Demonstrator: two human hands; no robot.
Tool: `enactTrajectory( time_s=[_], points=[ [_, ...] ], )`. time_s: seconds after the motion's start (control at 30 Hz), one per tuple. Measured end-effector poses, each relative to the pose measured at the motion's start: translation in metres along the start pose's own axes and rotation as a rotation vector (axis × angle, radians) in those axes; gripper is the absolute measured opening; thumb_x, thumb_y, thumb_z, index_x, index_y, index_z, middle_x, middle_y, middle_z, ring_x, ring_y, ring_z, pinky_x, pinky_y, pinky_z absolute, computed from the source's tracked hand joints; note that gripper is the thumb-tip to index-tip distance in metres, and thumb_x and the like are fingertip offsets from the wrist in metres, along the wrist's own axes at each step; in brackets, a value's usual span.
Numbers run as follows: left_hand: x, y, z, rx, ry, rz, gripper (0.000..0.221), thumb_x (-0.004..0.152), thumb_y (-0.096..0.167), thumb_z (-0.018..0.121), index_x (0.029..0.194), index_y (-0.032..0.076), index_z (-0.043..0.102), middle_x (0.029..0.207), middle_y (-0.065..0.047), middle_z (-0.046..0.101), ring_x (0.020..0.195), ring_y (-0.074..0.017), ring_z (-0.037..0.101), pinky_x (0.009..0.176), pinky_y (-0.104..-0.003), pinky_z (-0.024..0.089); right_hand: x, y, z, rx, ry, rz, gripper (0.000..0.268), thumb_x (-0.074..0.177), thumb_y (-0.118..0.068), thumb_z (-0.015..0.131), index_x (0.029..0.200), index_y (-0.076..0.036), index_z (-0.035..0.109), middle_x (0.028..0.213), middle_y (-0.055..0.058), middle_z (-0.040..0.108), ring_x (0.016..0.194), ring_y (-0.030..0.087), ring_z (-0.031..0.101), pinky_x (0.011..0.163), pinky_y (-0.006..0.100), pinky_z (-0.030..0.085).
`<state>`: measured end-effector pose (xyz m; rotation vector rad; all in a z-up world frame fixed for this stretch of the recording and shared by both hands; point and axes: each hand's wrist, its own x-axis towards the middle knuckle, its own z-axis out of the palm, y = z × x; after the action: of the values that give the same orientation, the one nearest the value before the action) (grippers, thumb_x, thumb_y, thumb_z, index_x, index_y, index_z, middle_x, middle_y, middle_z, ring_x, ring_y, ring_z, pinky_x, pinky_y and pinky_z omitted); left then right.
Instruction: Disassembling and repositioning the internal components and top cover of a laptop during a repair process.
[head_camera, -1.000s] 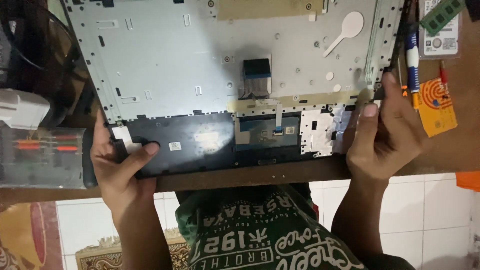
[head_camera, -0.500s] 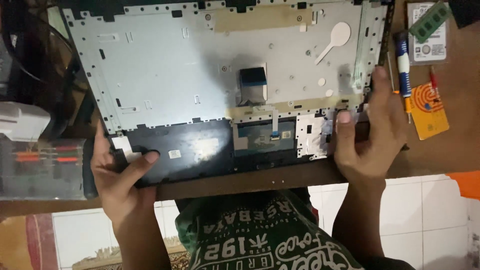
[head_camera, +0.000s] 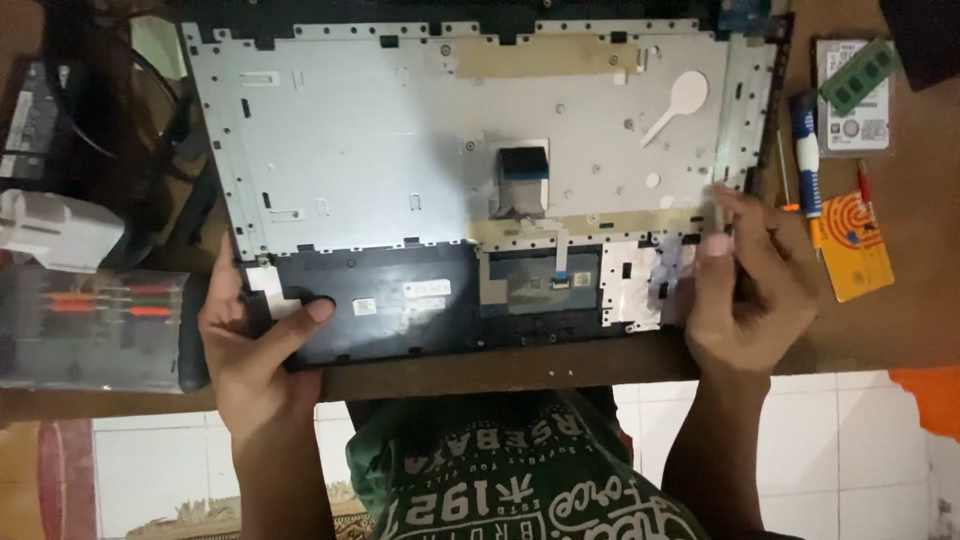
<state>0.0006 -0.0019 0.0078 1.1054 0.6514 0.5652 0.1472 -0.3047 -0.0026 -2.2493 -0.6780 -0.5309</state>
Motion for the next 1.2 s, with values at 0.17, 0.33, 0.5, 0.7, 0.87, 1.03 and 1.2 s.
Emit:
enactTrajectory(
  time_s=[0.17,0.33,0.5,0.7,0.87,1.03,1.2],
  points=[
    [-0.003,0.001,-0.004,-0.013,-0.164,0.123,0.083,0.072,0.003,0.074,0.150,-0.004,0.048,0.128,-0.011,0.067,0.119,-0.0207,0.064,0.104,-0.027,0.050,-0.018,0.013,0.003,0.205,0.124,0.121,0.042,0.115,-0.007,0.052,0.153,0.009,0.049,0.123,0.023,0.057,0.107,0.028,0.048,0.096,0.036,0.041],
    [-0.004,-0.046,-0.102,-0.209,-0.695,0.069,0.094,0.095,-0.017,0.058,0.169,0.028,0.023,0.120,0.008,0.070,0.036,-0.0016,0.030,0.029,-0.017,0.022,-0.026,0.019,-0.004,0.466,0.116,0.383,0.052,0.114,0.000,0.055,0.164,-0.010,0.045,0.105,0.002,0.044,0.085,0.010,0.044,0.074,0.024,0.044],
    [-0.043,-0.090,-0.064,-0.259,-0.587,0.151,0.072,0.093,0.015,0.082,0.154,0.010,0.044,0.142,-0.010,0.061,0.134,-0.0241,0.057,0.119,-0.043,0.044,-0.030,-0.008,-0.013,0.612,0.177,0.561,0.059,0.107,0.008,0.048,0.162,-0.015,0.046,0.108,-0.006,0.054,0.058,0.001,0.040,0.042,0.020,0.041],
    [-0.066,-0.130,-0.019,0.968,-0.304,1.319,0.045,0.098,0.030,0.088,0.136,0.022,0.066,0.144,-0.006,0.059,0.132,-0.0254,0.061,0.115,-0.038,0.058,-0.029,-0.050,-0.006,0.600,0.254,0.709,0.053,0.104,0.003,0.055,0.153,-0.019,0.052,0.102,-0.006,0.061,0.074,0.000,0.048,0.061,0.016,0.041],
    [-0.066,-0.055,0.030,0.202,-0.492,0.256,0.044,0.093,0.014,0.077,0.132,0.008,0.057,0.132,-0.005,0.063,0.131,-0.0242,0.060,0.120,-0.038,0.050,-0.037,-0.042,-0.003,0.661,0.246,0.630,0.044,0.109,0.003,0.054,0.147,-0.019,0.051,0.103,-0.006,0.058,0.062,0.002,0.044,0.045,0.019,0.040],
    [-0.066,-0.075,0.036,-0.156,-0.447,-0.172,0.020,0.087,0.006,0.080,0.101,0.010,0.066,0.097,0.002,0.068,0.100,-0.0159,0.069,0.086,-0.030,0.065,-0.026,-0.044,-0.009,0.574,0.214,0.511,0.041,0.105,0.004,0.046,0.139,-0.019,0.053,0.096,-0.006,0.054,0.062,0.002,0.039,0.049,0.019,0.032],
    [-0.061,-0.077,0.052,-0.180,-0.127,-0.671,0.026,0.074,0.002,0.083,0.099,-0.005,0.078,0.113,-0.020,0.079,0.113,-0.0321,0.076,0.105,-0.039,0.062,-0.016,-0.035,-0.007,0.491,0.191,0.484,0.033,0.104,0.004,0.052,0.133,-0.013,0.053,0.100,0.001,0.059,0.059,0.011,0.053,0.050,0.025,0.043]
  ],
)
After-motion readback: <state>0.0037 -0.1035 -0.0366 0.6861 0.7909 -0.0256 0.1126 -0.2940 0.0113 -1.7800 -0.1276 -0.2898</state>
